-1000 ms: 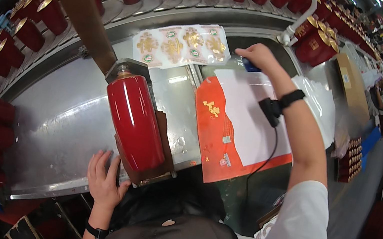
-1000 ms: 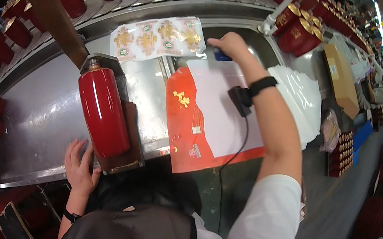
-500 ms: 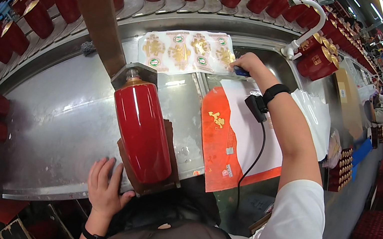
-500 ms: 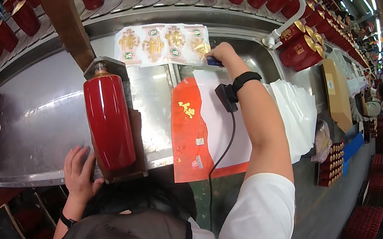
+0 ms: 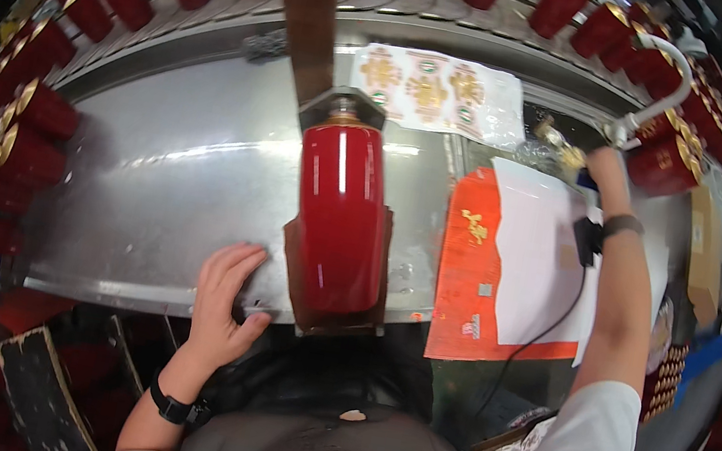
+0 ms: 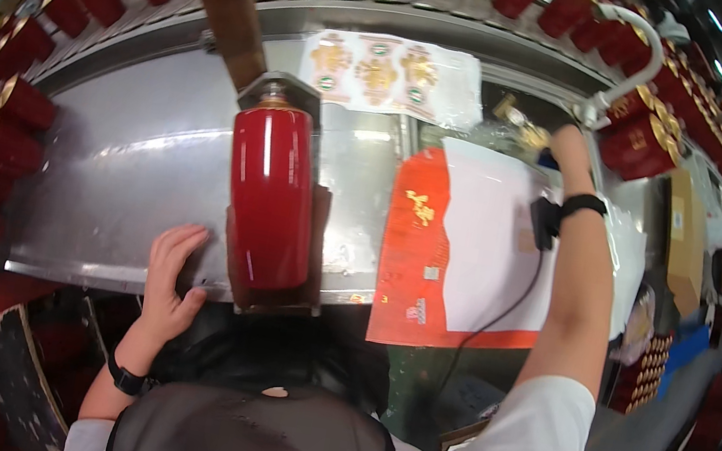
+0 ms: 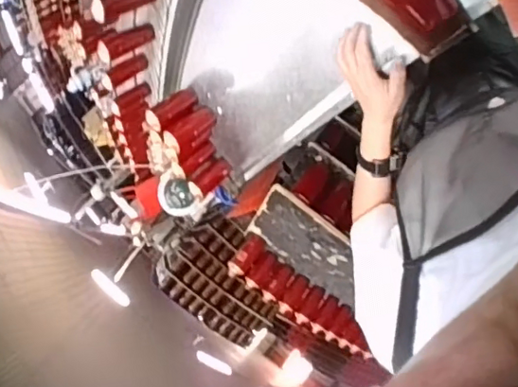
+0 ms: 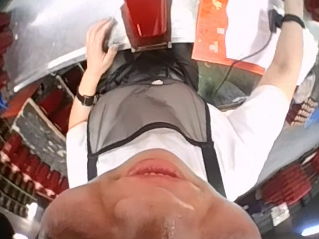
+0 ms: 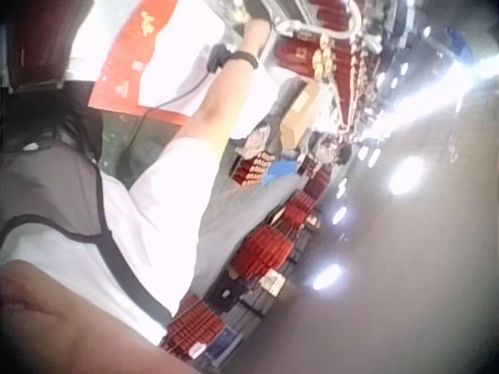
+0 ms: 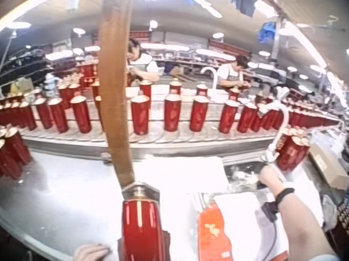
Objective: Manually applying labels and wiping down red liquor bottles on an assembly line.
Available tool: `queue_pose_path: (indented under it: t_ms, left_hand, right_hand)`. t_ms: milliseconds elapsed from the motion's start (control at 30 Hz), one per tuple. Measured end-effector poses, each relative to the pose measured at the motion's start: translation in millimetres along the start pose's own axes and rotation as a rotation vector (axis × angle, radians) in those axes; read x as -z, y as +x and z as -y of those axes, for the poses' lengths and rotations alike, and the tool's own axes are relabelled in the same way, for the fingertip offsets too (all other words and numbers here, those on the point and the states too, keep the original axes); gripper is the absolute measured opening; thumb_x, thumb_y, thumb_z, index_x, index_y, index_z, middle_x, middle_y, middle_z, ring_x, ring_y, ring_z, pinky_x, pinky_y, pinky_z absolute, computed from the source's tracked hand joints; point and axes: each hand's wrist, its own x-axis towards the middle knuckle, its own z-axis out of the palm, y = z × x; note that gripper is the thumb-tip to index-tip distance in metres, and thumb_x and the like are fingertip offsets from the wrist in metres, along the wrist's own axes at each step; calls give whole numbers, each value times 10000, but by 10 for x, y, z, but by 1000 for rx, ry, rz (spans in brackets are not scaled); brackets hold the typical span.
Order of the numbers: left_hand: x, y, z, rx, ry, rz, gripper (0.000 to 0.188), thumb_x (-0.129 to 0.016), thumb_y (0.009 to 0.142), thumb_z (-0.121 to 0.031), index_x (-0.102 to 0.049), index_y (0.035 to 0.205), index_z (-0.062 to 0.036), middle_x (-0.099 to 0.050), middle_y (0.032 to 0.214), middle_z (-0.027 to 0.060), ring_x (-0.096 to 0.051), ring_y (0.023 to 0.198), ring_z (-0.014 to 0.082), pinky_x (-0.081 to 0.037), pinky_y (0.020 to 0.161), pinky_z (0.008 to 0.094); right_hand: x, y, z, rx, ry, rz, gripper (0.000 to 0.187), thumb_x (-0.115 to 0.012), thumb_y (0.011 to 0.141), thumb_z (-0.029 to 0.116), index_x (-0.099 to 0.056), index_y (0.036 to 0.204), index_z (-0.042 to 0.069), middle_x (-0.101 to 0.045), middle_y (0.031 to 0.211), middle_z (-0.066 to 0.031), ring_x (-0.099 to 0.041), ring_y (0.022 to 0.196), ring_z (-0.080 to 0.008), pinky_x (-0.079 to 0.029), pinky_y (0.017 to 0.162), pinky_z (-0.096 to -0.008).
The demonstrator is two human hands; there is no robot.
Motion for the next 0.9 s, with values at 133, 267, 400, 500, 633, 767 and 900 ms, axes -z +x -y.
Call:
queue_pose_path:
  t_ms: [133, 267, 400, 500, 633, 767, 900]
  left_hand:
    - [217, 72, -198, 34, 66, 102, 875, -759, 754, -485, -424, 1406, -6, -455, 1422, 191, -440, 1284, 396, -344, 1076, 460]
    - [87, 330, -406, 46, -53, 120, 1097, -854, 661, -398, -252, 1498, -22, -333, 1500, 235, -374, 1343, 430, -330, 1104, 468]
    - [-180, 500, -489, 35, -65, 73, 1234, -900, 615, -263, -104, 1528, -29, -236, 1514, 299, -275, 1397, 470, -323, 1123, 471]
    - [-195, 523, -457, 53, -58, 62, 1223, -891, 638, -186, -72, 1534, -33, -250, 1506, 300, -315, 1385, 451, -348, 1115, 454]
    - [26, 638, -688, 174, -653, 91, 1138, -838, 717, -63, -51, 1538, -15, -330, 1493, 232, -423, 1346, 320, -384, 1099, 416]
    - [223, 716, -760, 255, -864, 89, 1115, -819, 712, 9, -50, 1517, 61, -381, 1469, 179, -427, 1332, 244, -373, 1103, 380]
    - [247, 679, -804, 291, -906, 99, 1123, -822, 711, 4, -44, 1519, 57, -390, 1463, 172, -431, 1326, 232, -374, 1102, 367]
  right_hand:
    - [735, -395, 588, -236, 491, 76, 204, -675, 771, 214, -759, 927, 114, -716, 910, -139, -690, 856, -317, -542, 789, -395]
    - [1402, -656, 517, -119, 566, -169, 218, -654, 809, 242, -742, 995, 168, -706, 956, -149, -686, 916, -312, -535, 808, -405]
    - [2021, -865, 792, 138, 698, -275, 224, -621, 874, 186, -715, 1075, 166, -648, 757, -118, -652, 707, -267, -502, 680, -372]
    - [2339, -1001, 829, 224, 779, -315, 246, -606, 928, 189, -696, 1154, 152, -683, 845, -49, -629, 784, -94, -483, 725, -261]
    - [2906, -1238, 633, 412, 1017, -216, 285, -562, 976, 168, -665, 1220, 62, -688, 1163, -32, -603, 1051, -94, -432, 937, -240]
    - [3118, -1311, 716, 527, 1047, -237, 297, -561, 982, 201, -664, 1225, 66, -678, 1192, -43, -592, 1086, -108, -416, 972, -253]
    - [3278, -1426, 889, 550, 1134, -147, 287, -569, 979, 210, -674, 1197, 56, -673, 1195, -36, -589, 1073, -97, -419, 964, -247]
